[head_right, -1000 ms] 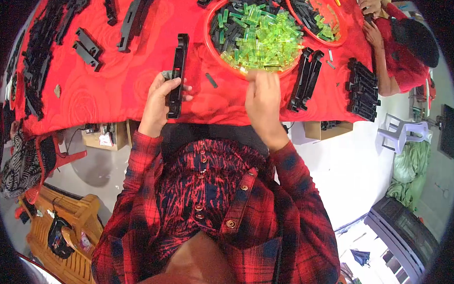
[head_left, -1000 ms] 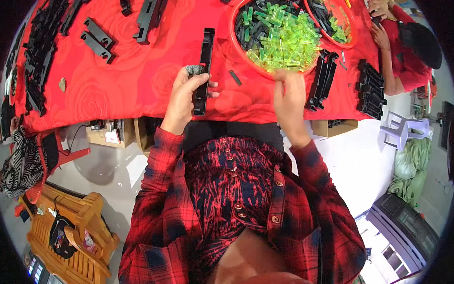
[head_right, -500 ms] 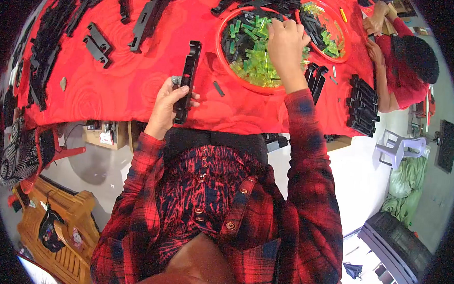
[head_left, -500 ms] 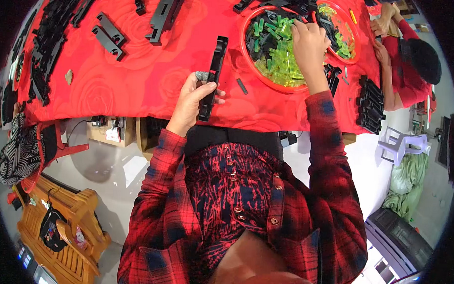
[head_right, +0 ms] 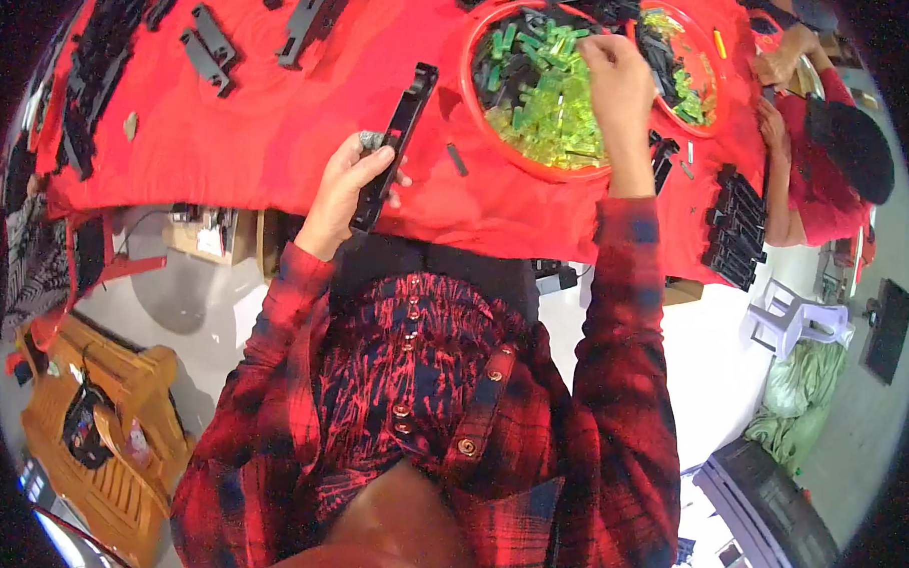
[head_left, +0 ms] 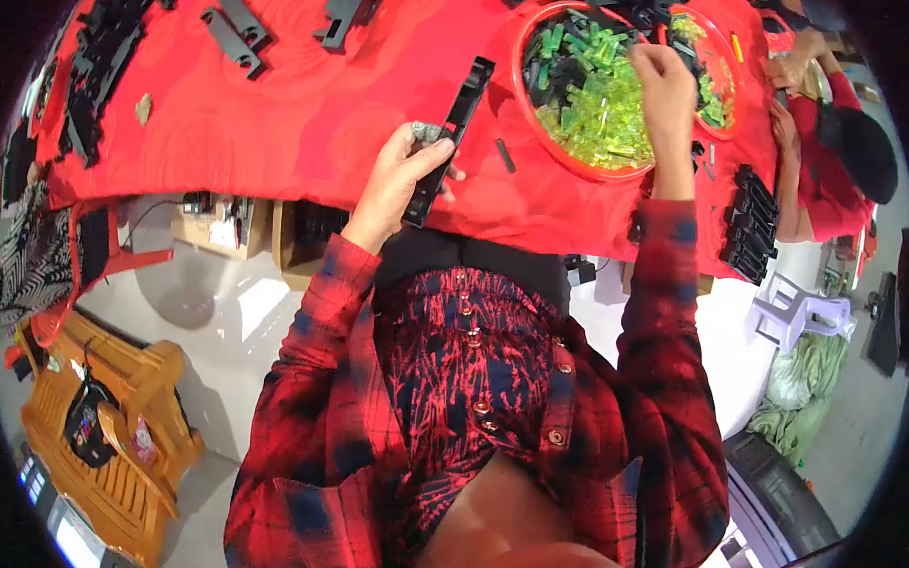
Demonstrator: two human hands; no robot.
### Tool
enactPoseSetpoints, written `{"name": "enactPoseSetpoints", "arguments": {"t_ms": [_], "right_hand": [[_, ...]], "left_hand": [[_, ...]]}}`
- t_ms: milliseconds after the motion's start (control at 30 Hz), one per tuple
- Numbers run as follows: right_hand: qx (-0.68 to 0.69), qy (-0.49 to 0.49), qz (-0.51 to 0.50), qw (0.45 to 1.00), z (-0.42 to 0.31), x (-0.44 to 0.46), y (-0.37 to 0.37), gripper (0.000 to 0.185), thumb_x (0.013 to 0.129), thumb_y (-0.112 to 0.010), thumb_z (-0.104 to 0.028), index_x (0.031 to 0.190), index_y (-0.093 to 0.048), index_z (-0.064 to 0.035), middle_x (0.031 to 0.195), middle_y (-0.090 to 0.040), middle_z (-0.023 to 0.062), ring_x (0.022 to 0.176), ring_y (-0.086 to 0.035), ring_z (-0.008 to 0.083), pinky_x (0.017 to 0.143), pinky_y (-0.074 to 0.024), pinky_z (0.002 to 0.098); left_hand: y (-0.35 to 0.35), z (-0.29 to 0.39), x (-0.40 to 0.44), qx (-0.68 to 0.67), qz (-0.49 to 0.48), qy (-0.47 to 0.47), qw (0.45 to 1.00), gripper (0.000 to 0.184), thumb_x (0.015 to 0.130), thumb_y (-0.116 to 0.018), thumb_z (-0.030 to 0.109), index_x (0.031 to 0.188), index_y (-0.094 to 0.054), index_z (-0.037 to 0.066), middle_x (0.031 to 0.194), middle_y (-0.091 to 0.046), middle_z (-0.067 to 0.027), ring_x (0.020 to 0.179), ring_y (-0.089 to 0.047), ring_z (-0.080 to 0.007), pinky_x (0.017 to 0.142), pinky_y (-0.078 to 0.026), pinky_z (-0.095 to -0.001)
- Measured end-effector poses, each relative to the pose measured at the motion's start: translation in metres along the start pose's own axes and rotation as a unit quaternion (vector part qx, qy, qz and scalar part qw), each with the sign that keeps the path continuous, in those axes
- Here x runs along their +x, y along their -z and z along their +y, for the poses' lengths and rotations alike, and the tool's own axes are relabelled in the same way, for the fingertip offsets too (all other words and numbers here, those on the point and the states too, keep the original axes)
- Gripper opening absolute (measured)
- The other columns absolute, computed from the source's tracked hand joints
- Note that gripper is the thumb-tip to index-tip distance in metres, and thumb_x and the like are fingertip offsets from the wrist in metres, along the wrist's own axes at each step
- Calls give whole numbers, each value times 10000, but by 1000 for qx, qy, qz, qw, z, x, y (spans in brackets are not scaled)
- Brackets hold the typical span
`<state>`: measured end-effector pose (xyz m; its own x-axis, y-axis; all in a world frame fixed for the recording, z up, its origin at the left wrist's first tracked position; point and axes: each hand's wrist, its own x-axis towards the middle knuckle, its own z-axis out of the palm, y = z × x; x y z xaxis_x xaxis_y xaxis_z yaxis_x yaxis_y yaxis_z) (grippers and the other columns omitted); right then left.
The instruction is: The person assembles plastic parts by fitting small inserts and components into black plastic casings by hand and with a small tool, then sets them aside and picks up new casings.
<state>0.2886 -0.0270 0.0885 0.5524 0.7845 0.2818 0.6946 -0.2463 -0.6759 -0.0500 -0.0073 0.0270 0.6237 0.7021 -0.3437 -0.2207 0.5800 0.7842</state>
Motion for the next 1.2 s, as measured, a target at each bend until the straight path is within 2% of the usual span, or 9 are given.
{"name": "enactPoseSetpoints", "arguments": {"t_ms": [67,233,367,467,567,800,1000,1100,1200], "right_hand": [[161,-20,-32,986,-19,-16,4,212,907,-682,-152,1029,-706,19,853,-682,9,786,-592,79,737,-476,240],[280,-54,-136,949,-74,-70,-13,117,898,-687,-86,996,-681,-22,861,-674,11,779,-589,70,718,-472,217],[326,-37,-165,930,-103,-104,-41,67,908,-663,-62,950,-667,-10,854,-680,21,780,-591,59,685,-470,199],[239,26,-123,963,-108,-115,-56,66,875,-691,-80,924,-668,-43,820,-678,35,745,-602,88,721,-450,245],[116,156,-56,979,-101,-117,-71,95,796,-744,-140,862,-677,-126,788,-626,25,688,-574,183,767,-358,342],[118,155,-48,980,-104,-122,-77,73,790,-744,-138,829,-682,-133,800,-581,13,731,-564,188,780,-349,353],[-5,232,-52,971,-103,-124,-80,74,786,-737,-147,836,-686,-132,821,-579,25,851,-566,219,821,-338,381],[-40,248,-57,966,-104,-127,-80,74,788,-734,-154,838,-685,-132,821,-578,20,855,-569,219,831,-334,399],[-49,257,-46,964,-105,-130,-82,79,786,-736,-162,837,-684,-131,820,-578,19,850,-568,217,832,-333,405]], "left_hand": [[-1,-1,-3,2,7,5,1000,233,974,-596,235,1067,-532,31,940,-623,-93,781,-666,-186,578,-559,-302],[2,-13,-2,-94,-32,41,994,345,1030,-484,358,1131,-542,33,958,-650,-115,739,-657,-171,558,-536,-271],[-7,-14,-5,-91,-26,32,995,337,1048,-432,340,1197,-515,50,1025,-666,-145,758,-661,-175,577,-538,-270],[-8,-12,-5,-98,-32,27,994,315,1050,-428,352,1139,-499,58,1014,-674,-132,746,-664,-163,590,-542,-270],[-6,-14,-3,-117,-45,27,992,320,1059,-397,343,1159,-491,54,1029,-673,-148,754,-663,-168,600,-545,-275],[-8,-14,-4,-120,-50,17,991,308,1069,-369,281,1227,-481,42,1048,-668,-146,771,-665,-176,625,-548,-282],[-5,-18,-4,-78,-32,23,996,289,1068,-368,246,1217,-498,35,1051,-660,-111,790,-673,-180,659,-549,-281],[-6,-19,-4,-75,-26,19,997,292,1068,-378,259,1208,-505,36,1030,-657,-95,804,-680,-179,665,-550,-280],[-14,-14,-7,-67,3,20,998,296,1063,-382,291,1161,-519,47,911,-654,-80,720,-635,-159,643,-526,-267]]}}
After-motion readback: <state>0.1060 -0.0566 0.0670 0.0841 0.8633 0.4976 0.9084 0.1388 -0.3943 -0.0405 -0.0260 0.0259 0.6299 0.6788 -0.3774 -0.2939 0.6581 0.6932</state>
